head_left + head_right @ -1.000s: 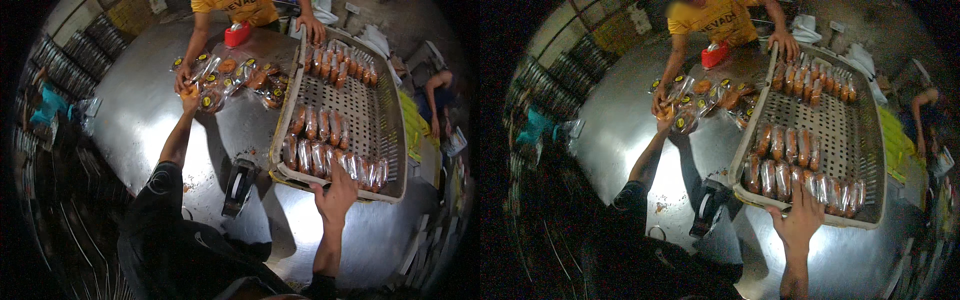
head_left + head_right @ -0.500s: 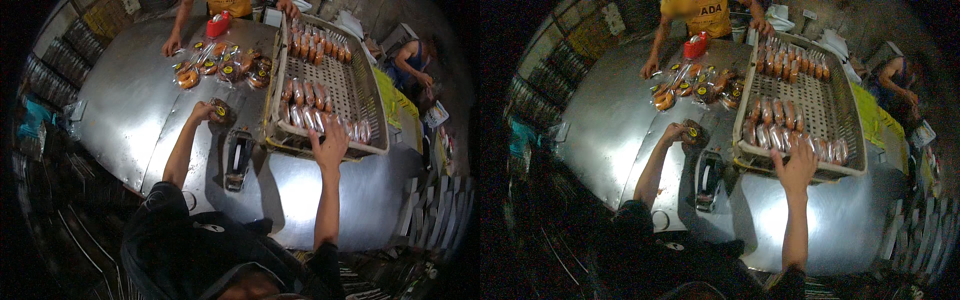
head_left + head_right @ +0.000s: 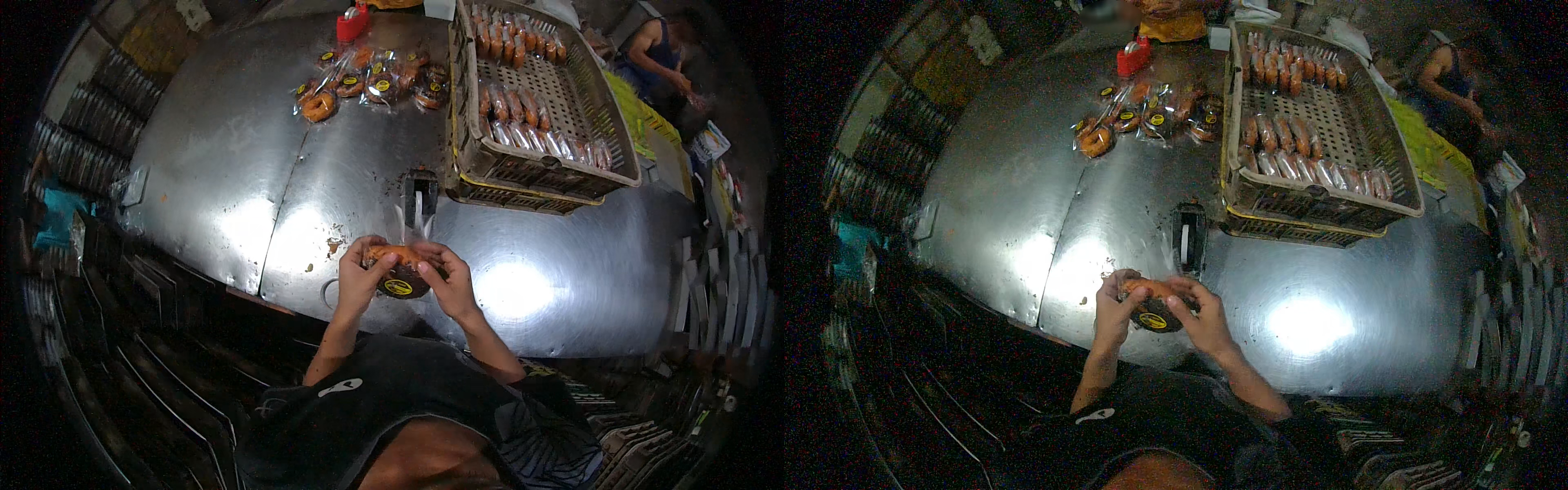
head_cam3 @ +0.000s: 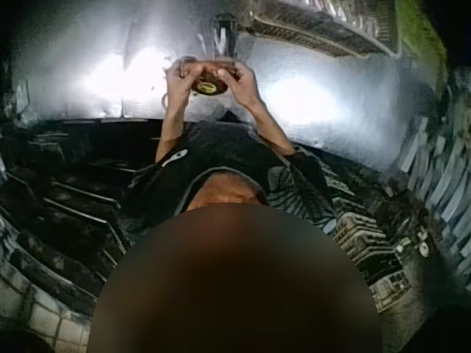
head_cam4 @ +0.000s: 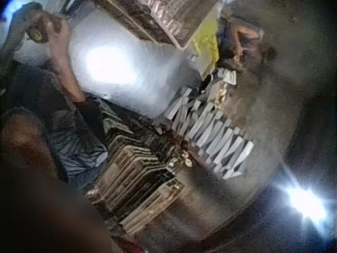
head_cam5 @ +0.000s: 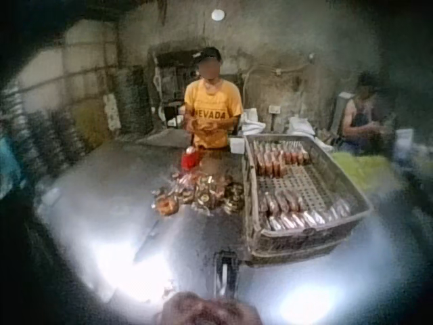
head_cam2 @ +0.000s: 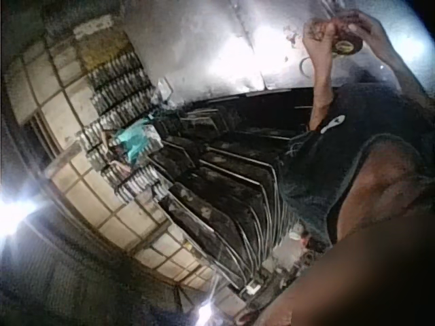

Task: The person repeatedly picks doughnuts from a metal table, places them into clear plastic bags, seals the bags, and stacks the packaged doughnuts in a plastic crate. Other workers are visible in the background performing similar packaging tasks.

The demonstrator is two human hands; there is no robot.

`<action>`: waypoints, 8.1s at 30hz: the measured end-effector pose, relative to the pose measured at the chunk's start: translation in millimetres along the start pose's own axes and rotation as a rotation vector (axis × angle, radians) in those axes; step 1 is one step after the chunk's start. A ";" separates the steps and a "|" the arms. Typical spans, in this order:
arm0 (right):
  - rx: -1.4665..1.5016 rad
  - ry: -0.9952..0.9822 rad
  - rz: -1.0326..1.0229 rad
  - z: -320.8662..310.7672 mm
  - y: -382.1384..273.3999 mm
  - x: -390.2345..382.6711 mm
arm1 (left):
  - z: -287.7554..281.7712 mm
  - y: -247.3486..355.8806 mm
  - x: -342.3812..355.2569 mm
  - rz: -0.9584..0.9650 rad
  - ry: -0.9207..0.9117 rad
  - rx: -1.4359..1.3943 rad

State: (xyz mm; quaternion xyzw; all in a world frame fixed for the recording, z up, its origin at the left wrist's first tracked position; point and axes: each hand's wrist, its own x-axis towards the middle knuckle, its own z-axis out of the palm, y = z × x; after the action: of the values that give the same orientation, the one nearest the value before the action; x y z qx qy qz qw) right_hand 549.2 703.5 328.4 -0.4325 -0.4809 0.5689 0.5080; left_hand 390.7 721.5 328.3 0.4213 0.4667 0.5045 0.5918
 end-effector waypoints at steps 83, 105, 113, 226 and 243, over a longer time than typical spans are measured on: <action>-0.498 0.157 0.311 -22.0 94.1 58.7 | -62.9 -53.4 4.4 0.471 0.246 0.461; -0.713 -0.289 0.111 43.0 -61.8 50.9 | -30.7 23.2 21.2 1.480 0.113 0.404; -0.228 -0.104 0.119 45.2 -15.6 58.5 | -35.5 -2.6 37.2 0.781 0.370 0.501; -0.706 0.424 0.073 23.8 41.5 -7.2 | -42.2 -56.0 11.8 0.100 -0.293 0.307; -0.592 0.110 0.301 7.1 74.0 -41.3 | -59.2 -53.4 11.8 0.396 0.235 0.278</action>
State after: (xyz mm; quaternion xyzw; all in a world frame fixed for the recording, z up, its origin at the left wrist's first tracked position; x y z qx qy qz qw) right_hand 534.8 660.1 256.7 -0.6575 -0.5279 0.4488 0.2959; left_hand 344.4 727.6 262.6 0.5202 0.5056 0.5870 0.3595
